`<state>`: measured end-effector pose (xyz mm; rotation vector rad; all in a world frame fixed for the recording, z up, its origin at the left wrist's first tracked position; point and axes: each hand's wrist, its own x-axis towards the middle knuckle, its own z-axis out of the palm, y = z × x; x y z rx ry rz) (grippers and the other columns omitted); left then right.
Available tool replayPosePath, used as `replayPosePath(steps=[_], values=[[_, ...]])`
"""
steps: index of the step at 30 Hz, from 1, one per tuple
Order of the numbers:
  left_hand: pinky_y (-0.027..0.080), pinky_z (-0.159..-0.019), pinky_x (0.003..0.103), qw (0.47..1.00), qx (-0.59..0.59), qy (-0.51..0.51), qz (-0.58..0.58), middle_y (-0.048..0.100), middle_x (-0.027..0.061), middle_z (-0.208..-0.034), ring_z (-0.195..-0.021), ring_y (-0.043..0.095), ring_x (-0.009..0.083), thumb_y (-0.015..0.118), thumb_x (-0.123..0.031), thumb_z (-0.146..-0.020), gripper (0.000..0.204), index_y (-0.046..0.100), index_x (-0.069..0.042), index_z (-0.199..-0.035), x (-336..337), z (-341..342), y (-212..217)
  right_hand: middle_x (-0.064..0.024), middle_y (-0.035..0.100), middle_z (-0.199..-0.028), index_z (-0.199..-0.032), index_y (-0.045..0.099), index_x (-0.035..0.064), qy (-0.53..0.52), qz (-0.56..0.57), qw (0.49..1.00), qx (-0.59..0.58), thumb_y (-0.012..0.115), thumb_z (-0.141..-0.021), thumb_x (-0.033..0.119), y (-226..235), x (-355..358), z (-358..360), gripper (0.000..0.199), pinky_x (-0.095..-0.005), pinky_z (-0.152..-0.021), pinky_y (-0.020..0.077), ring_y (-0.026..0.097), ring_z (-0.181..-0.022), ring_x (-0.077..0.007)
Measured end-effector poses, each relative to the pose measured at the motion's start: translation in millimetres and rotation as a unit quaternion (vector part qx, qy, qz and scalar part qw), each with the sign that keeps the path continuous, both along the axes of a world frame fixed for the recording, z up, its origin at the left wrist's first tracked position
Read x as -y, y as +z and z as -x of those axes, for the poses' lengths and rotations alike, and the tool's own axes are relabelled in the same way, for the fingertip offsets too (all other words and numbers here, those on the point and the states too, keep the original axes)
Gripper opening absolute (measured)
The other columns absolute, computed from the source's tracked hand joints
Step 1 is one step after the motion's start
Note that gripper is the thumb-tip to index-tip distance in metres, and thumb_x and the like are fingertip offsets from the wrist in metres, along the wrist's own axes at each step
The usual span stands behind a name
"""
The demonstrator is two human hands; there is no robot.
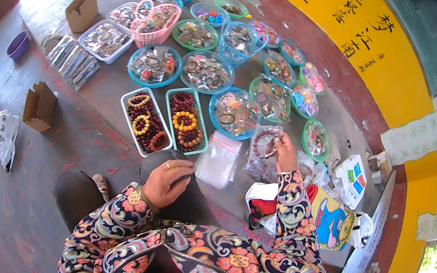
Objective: The person sits on the ground and packs beaded bracelets into small plastic bags. They pick up bracelets from rectangular trays, place them into bags, and set the filled bags aside.
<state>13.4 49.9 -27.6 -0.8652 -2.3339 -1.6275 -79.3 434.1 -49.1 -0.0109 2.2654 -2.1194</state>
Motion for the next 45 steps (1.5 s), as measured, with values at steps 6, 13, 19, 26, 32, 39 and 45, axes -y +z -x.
replayPosePath(steps=[6,13,19,26,32,39,45], values=[[0.030,-0.101,0.033,0.831,0.365,0.006,-0.419,0.044,0.0151,-0.126,-0.118,0.042,0.0225,0.053,-0.017,-0.087,0.049,0.035,0.004,-0.127,20.6,16.6,-7.0,-0.0080,0.059,-0.105,-0.109,0.052,0.0043,0.062,0.325,0.929,0.164,0.048,-0.090,0.017,77.1,152.9,-21.7,0.023,-0.0379,-0.086,0.0461,0.058,-0.095,-0.0208],[0.036,-0.097,0.037,0.606,0.451,-0.230,-0.613,0.046,0.0086,-0.126,-0.112,0.047,0.0225,0.049,-0.027,-0.089,0.049,0.036,-0.002,-0.130,46.9,17.0,11.3,-0.0134,0.058,-0.106,-0.110,0.052,0.0019,0.097,0.396,0.887,0.216,0.049,-0.090,0.025,53.5,231.5,-21.8,0.031,-0.0452,-0.083,0.0463,0.057,-0.097,-0.0279],[0.037,-0.095,0.043,0.668,0.454,-0.152,-0.569,0.047,0.0161,-0.125,-0.114,0.047,0.0294,0.041,-0.031,-0.093,0.043,0.043,-0.001,-0.124,55.3,13.7,0.1,-0.0037,0.062,-0.090,-0.095,0.061,0.0026,-0.003,0.259,0.959,0.111,0.056,-0.087,0.016,28.9,242.1,-24.7,0.016,-0.0283,-0.074,0.0469,0.058,-0.082,-0.0127],[0.035,-0.098,0.045,0.609,0.491,-0.168,-0.600,0.046,0.0203,-0.124,-0.114,0.045,0.0327,0.038,-0.029,-0.094,0.045,0.040,0.005,-0.123,54.0,16.8,-9.2,0.0029,0.054,-0.066,-0.085,0.061,0.0038,-0.063,-0.076,0.994,-0.051,0.051,-0.091,0.024,47.5,248.0,-34.4,0.023,-0.0183,-0.044,0.0379,0.046,-0.052,-0.0028],[0.037,-0.095,0.045,0.601,0.484,-0.201,-0.603,0.046,0.0199,-0.125,-0.113,0.046,0.0326,0.042,-0.033,-0.091,0.048,0.040,0.002,-0.124,55.9,16.5,-10.9,0.0035,0.050,-0.056,-0.080,0.060,0.0044,-0.044,-0.119,0.989,-0.074,0.051,-0.091,0.025,62.7,251.4,-41.2,0.025,-0.0185,-0.038,0.0343,0.041,-0.044,-0.0022],[0.038,-0.095,0.045,0.580,0.486,-0.187,-0.626,0.047,0.0177,-0.122,-0.111,0.048,0.0317,0.043,-0.031,-0.091,0.048,0.038,0.002,-0.125,54.4,14.8,-22.2,0.0015,0.054,-0.058,-0.078,0.059,0.0045,-0.036,-0.087,0.994,-0.063,0.055,-0.089,0.024,70.4,251.5,-43.4,0.023,-0.0178,-0.034,0.0352,0.042,-0.042,-0.0027],[0.038,-0.095,0.046,0.582,0.471,-0.181,-0.638,0.047,0.0170,-0.123,-0.111,0.048,0.0311,0.044,-0.032,-0.090,0.050,0.036,0.001,-0.127,53.8,13.8,-24.1,0.0044,0.052,-0.062,-0.077,0.060,0.0020,-0.027,-0.080,0.987,-0.135,0.059,-0.086,0.017,88.5,258.3,-48.4,0.017,-0.0168,-0.044,0.0323,0.040,-0.050,-0.0005]])
